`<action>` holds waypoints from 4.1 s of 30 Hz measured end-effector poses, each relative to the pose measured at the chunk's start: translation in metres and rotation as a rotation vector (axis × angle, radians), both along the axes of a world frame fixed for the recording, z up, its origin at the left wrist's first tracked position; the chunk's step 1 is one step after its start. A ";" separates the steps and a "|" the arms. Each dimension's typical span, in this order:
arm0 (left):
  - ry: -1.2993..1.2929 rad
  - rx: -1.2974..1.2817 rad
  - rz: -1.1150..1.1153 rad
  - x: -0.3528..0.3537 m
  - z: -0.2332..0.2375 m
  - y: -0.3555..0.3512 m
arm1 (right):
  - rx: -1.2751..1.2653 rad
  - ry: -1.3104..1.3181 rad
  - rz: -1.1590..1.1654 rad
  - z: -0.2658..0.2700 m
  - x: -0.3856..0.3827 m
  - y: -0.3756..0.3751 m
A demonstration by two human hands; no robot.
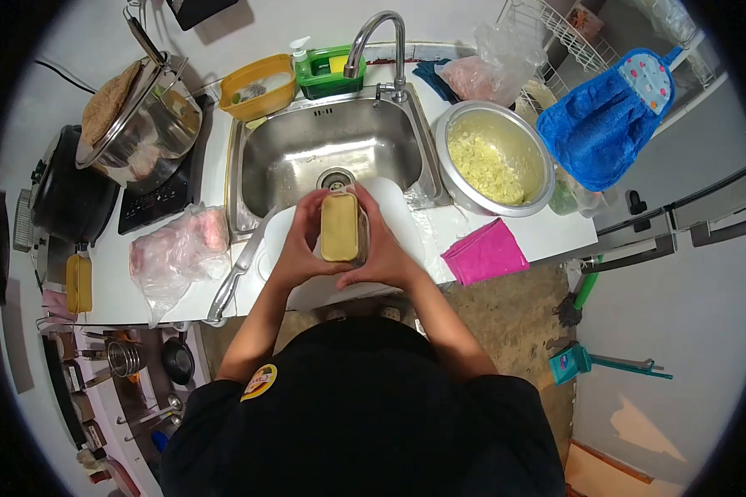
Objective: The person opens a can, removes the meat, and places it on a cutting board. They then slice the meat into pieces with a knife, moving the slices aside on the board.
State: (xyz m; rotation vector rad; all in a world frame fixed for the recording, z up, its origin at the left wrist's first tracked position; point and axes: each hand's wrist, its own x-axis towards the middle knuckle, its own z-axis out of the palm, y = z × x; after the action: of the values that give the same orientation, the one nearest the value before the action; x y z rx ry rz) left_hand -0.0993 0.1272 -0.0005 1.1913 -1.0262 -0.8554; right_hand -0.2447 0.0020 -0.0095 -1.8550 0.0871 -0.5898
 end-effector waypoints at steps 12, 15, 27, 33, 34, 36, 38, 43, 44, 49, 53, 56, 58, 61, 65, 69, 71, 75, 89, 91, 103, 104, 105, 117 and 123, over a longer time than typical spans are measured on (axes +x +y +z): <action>0.083 -0.102 0.011 -0.007 -0.009 0.007 | 0.169 0.032 -0.066 -0.012 0.012 0.006; 0.086 -0.167 0.021 0.000 -0.004 -0.005 | 0.125 -0.004 -0.062 -0.008 0.023 -0.008; -0.004 -0.131 0.011 0.002 0.017 0.001 | 0.074 -0.022 -0.059 0.012 0.015 0.008; 0.007 -0.089 -0.001 0.006 0.020 -0.002 | 0.136 -0.030 -0.036 0.015 0.018 0.008; -0.019 -0.068 -0.014 0.007 0.022 -0.002 | 0.150 -0.033 -0.032 0.015 0.017 0.008; -0.092 -0.058 -0.029 0.012 0.025 -0.002 | 0.173 -0.045 -0.025 0.017 0.019 0.005; -0.174 -0.073 -0.031 0.017 0.025 0.001 | 0.184 -0.044 -0.080 0.017 0.015 0.001; 0.004 0.121 0.354 0.018 0.042 0.006 | 0.341 -0.140 -0.257 0.014 -0.004 -0.028; -0.167 0.230 0.380 0.010 0.041 0.005 | 0.411 -0.182 -0.283 0.013 -0.008 -0.033; -1.007 0.576 0.512 -0.043 0.029 -0.010 | 0.510 -0.223 -0.368 0.028 -0.019 -0.027; -0.987 0.725 0.453 -0.038 0.035 -0.015 | 0.402 -0.135 -0.439 0.011 -0.023 -0.030; -0.760 0.812 0.398 -0.020 0.045 -0.005 | 0.359 -0.030 -0.442 0.000 -0.025 -0.034; -0.525 0.748 0.370 0.003 0.029 0.010 | 0.313 -0.019 -0.440 -0.003 -0.024 -0.034; -0.218 0.704 0.363 0.023 0.017 0.025 | 0.423 -0.100 -0.378 -0.006 -0.022 -0.027; -0.145 0.650 0.360 0.036 -0.011 0.044 | 0.914 -0.279 -0.208 0.002 -0.018 -0.014; -0.389 0.642 0.453 0.032 -0.006 0.057 | 0.940 -0.276 -0.199 -0.018 -0.016 -0.016; -0.467 0.615 0.477 0.029 -0.001 0.059 | 0.996 -0.276 -0.203 -0.018 -0.016 -0.012; -0.581 0.551 0.406 0.024 0.002 0.057 | 0.813 -0.254 -0.244 -0.020 -0.010 -0.009; -1.321 0.595 0.005 0.020 0.020 0.024 | 0.085 0.212 -0.473 -0.036 -0.061 -0.024; -1.350 0.642 -0.055 0.020 0.022 0.017 | -0.102 0.372 -0.529 -0.031 -0.065 -0.025; -1.294 0.560 -0.175 0.019 0.028 0.007 | -0.402 0.553 -0.430 -0.012 -0.068 -0.031; -1.292 0.557 -0.142 0.018 0.028 0.009 | -0.425 0.507 -0.437 -0.009 -0.067 -0.031; -1.291 0.556 -0.109 0.018 0.027 0.012 | -0.446 0.486 -0.434 -0.006 -0.065 -0.031; -0.945 0.816 0.685 0.042 -0.025 0.167 | -0.631 0.307 -0.137 0.013 0.030 0.029; -0.902 0.932 0.720 0.043 -0.023 0.165 | -0.653 0.446 -0.039 -0.001 0.057 0.033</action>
State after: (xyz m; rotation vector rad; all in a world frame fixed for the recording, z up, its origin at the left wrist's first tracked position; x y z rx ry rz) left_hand -0.0566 0.2924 -0.0237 2.6807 -0.7301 -0.1313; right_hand -0.1878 0.0348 -0.0109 -2.6045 0.2478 -0.2236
